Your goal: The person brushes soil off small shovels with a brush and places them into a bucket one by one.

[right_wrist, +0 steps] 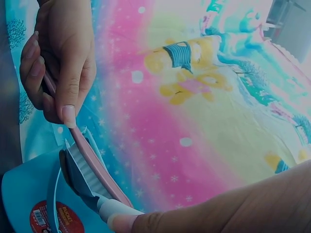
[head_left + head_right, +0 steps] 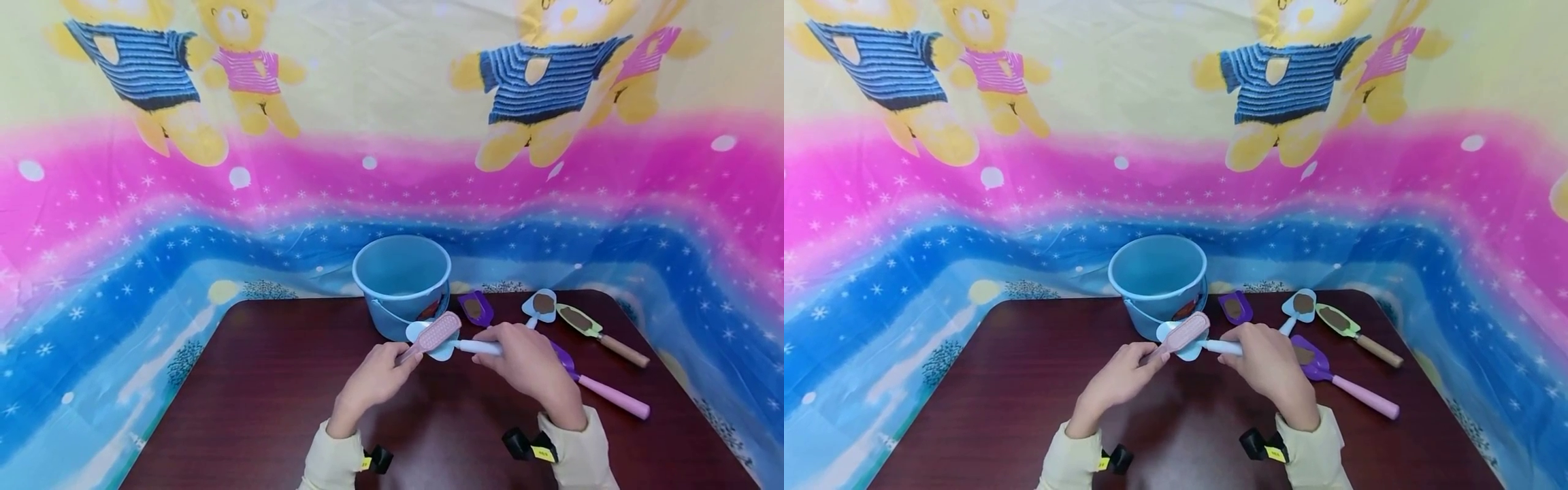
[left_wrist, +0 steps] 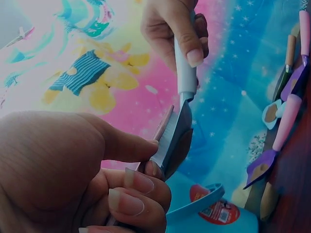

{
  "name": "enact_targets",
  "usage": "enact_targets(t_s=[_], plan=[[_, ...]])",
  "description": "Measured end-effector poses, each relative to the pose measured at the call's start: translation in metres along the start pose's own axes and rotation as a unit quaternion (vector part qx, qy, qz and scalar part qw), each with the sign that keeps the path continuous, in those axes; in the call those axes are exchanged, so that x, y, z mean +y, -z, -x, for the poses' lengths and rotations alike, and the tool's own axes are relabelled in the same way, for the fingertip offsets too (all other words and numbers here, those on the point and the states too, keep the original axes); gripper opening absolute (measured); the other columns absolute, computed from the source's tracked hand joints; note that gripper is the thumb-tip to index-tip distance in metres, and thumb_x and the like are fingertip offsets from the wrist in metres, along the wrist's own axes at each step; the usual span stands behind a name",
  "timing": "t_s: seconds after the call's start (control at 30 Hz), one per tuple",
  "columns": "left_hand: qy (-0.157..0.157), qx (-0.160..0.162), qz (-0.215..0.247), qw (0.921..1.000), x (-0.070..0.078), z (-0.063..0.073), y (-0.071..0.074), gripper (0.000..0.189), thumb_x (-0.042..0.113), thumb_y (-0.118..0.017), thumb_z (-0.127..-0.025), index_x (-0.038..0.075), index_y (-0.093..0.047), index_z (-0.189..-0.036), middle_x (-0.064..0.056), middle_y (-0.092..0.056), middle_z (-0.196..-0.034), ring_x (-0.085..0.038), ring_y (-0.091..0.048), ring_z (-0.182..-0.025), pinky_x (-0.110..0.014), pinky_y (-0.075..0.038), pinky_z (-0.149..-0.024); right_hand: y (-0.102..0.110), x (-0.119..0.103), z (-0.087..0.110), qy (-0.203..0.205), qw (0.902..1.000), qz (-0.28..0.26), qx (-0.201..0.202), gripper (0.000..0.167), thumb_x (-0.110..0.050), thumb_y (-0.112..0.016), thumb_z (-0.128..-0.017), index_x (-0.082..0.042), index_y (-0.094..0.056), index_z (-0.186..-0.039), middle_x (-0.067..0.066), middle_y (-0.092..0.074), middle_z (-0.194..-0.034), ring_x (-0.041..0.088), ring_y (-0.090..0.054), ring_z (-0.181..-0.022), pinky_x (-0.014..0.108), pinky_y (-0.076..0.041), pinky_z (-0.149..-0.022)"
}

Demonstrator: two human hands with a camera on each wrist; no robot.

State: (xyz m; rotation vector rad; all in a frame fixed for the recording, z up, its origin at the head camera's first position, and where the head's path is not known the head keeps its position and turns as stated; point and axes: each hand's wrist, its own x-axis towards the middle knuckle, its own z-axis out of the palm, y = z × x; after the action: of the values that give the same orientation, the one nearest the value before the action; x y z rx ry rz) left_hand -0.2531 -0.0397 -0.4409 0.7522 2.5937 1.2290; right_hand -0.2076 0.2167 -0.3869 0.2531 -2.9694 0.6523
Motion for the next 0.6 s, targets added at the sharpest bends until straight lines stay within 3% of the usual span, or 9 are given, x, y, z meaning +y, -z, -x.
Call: enact_targets(t_s=[0.6], plan=[[0.032, 0.038, -0.002, 0.9988, -0.019, 0.007, 0.029, 0.026, 0.033, -0.057, -0.104, 0.01, -0.068, -0.097, 0.002, -0.044, -0.062, -0.013, -0.041, -0.056, -0.027, -0.038, -0.053, 0.004, 0.002, 0.001, -0.001, 0.9999, -0.006, 0.012, 0.022, -0.024, -0.086, -0.082, -0.015, -0.079, -0.101, 0.001, -0.073, -0.09, 0.016, -0.058, -0.072, 0.038, -0.049, -0.066]])
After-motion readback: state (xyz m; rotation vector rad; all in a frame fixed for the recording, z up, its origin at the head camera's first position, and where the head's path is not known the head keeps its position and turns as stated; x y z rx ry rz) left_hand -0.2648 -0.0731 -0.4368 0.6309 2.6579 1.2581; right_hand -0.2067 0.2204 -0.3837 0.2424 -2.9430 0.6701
